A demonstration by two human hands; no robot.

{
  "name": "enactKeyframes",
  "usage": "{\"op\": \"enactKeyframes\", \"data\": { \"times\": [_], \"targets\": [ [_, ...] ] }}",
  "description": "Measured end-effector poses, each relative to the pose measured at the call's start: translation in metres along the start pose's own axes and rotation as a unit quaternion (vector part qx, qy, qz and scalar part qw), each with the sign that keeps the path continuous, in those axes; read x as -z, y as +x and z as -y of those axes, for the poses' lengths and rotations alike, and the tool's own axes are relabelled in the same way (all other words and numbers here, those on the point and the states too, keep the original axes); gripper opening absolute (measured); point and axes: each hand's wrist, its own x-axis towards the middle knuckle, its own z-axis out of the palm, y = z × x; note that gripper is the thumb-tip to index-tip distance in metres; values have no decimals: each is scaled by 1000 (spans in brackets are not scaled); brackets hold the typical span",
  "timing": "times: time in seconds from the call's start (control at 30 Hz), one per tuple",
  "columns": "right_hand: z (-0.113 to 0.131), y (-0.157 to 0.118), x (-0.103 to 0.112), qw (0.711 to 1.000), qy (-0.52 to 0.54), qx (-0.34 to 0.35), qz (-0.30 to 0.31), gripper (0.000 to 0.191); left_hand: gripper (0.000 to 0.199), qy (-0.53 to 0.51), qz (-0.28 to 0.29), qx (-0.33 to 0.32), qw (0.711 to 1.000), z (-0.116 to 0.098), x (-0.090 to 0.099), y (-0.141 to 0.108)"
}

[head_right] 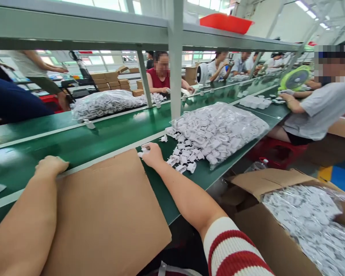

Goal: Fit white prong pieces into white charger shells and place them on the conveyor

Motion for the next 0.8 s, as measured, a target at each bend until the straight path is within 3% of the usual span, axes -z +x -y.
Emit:
{"op": "enactKeyframes", "data": {
  "times": [0.1, 0.17, 0.27, 0.37, 0.47, 0.57, 0.7, 0.8],
  "targets": [
    [4, 3, -3, 1000, 11, 12, -1, 35, 69, 54, -9, 39, 998, -9, 4, 4],
    [7, 2, -3, 1000, 7, 12, -3, 36, 65, 75, -15, 23, 997, -24, 10, 3],
    [13, 0, 3, 1000, -6, 14, 13, 24, 68, 85, -33, -33, 995, -60, 24, 2],
    [20, -4, 12, 1000, 8, 14, 14, 13, 73, 74, -44, -149, 985, -101, 37, -10],
    [28, -9, 17, 985, 162, -35, 45, 16, 69, 46, -7, -259, 965, -128, 39, -45],
    [34, -17, 17, 923, 351, -124, 102, 22, 66, -19, 41, -310, 950, -132, 22, -101],
    [41, -28, 19, 860, 448, -180, 164, 18, 64, -155, 61, -263, 950, -116, -13, -173],
    [44, -34, 22, 828, 480, -182, 227, 19, 60, -228, 70, -227, 944, -102, -34, -207]
  ]
}}
